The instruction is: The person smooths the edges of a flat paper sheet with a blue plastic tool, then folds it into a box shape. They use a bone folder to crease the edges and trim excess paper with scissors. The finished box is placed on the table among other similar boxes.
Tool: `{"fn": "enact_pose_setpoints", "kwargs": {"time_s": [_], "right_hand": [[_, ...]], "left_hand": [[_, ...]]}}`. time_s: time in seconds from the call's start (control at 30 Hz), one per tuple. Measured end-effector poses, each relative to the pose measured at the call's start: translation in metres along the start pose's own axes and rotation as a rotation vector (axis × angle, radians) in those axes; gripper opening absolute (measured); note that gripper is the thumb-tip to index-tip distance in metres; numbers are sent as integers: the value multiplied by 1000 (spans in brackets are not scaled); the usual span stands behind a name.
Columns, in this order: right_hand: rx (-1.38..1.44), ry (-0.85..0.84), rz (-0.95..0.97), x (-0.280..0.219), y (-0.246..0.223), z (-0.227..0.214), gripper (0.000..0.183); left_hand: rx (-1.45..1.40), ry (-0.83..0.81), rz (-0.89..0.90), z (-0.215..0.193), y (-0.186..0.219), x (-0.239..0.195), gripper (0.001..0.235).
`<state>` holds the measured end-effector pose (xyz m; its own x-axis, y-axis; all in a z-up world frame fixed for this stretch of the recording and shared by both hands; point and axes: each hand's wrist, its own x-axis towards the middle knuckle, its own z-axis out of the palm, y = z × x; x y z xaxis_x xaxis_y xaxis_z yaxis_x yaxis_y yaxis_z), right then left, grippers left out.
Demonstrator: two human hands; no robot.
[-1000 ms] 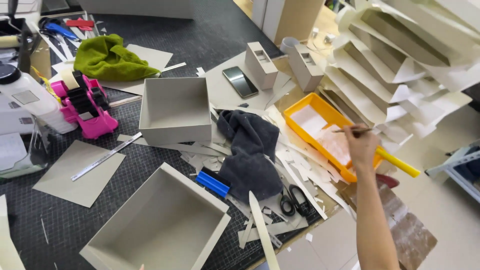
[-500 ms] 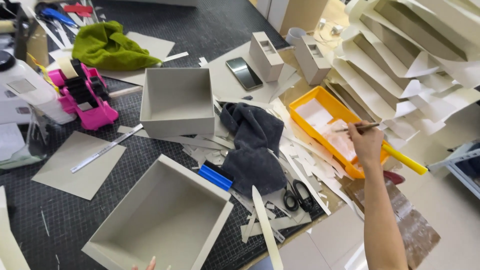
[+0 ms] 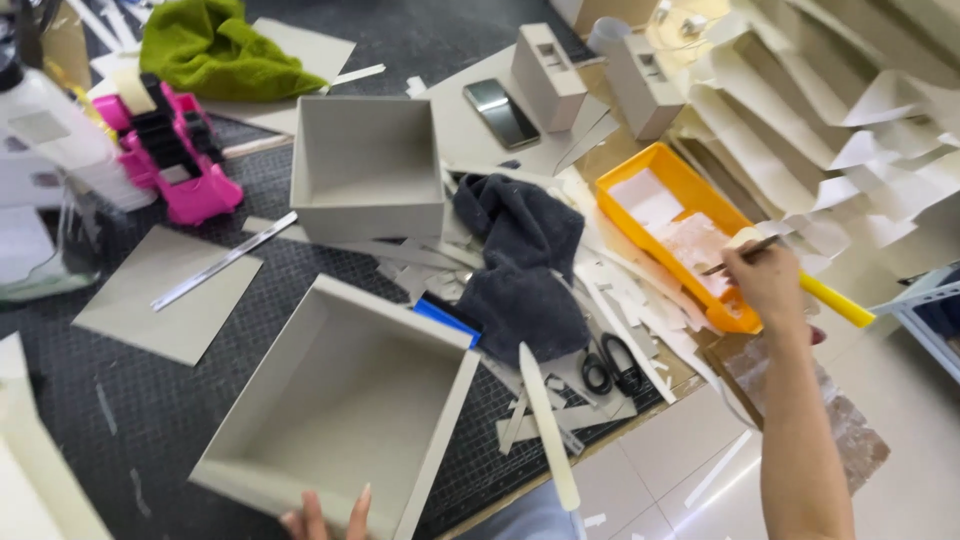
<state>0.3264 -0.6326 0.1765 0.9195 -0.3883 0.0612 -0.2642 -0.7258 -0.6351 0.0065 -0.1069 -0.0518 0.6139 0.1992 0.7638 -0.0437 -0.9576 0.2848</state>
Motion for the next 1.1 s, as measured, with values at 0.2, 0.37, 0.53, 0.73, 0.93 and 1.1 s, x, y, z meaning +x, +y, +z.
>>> {"fn": "enact_pose_setpoints", "kwargs": {"time_s": [0.2, 0.37, 0.53, 0.73, 0.93, 1.1], "right_hand": [[955, 176, 12, -72, -35, 21, 24], [1297, -201, 20, -193, -80, 104, 4], [1381, -697, 243, -320, -142, 129, 12], [711, -737, -891, -356, -171, 121, 4], [490, -652, -1347, -347, -161, 133, 5], [621, -502, -1249, -325, -153, 139, 11]], "left_hand": [[-13, -226, -183, -48, 60, 49, 68], [-8, -226, -203, -45, 63, 54, 69], [3, -186, -192, -44, 67, 57, 61], [45, -172, -181, -43, 69, 62, 64], [87, -144, -168, -41, 70, 65, 63], [57, -104, -165, -41, 70, 67, 56]]}}
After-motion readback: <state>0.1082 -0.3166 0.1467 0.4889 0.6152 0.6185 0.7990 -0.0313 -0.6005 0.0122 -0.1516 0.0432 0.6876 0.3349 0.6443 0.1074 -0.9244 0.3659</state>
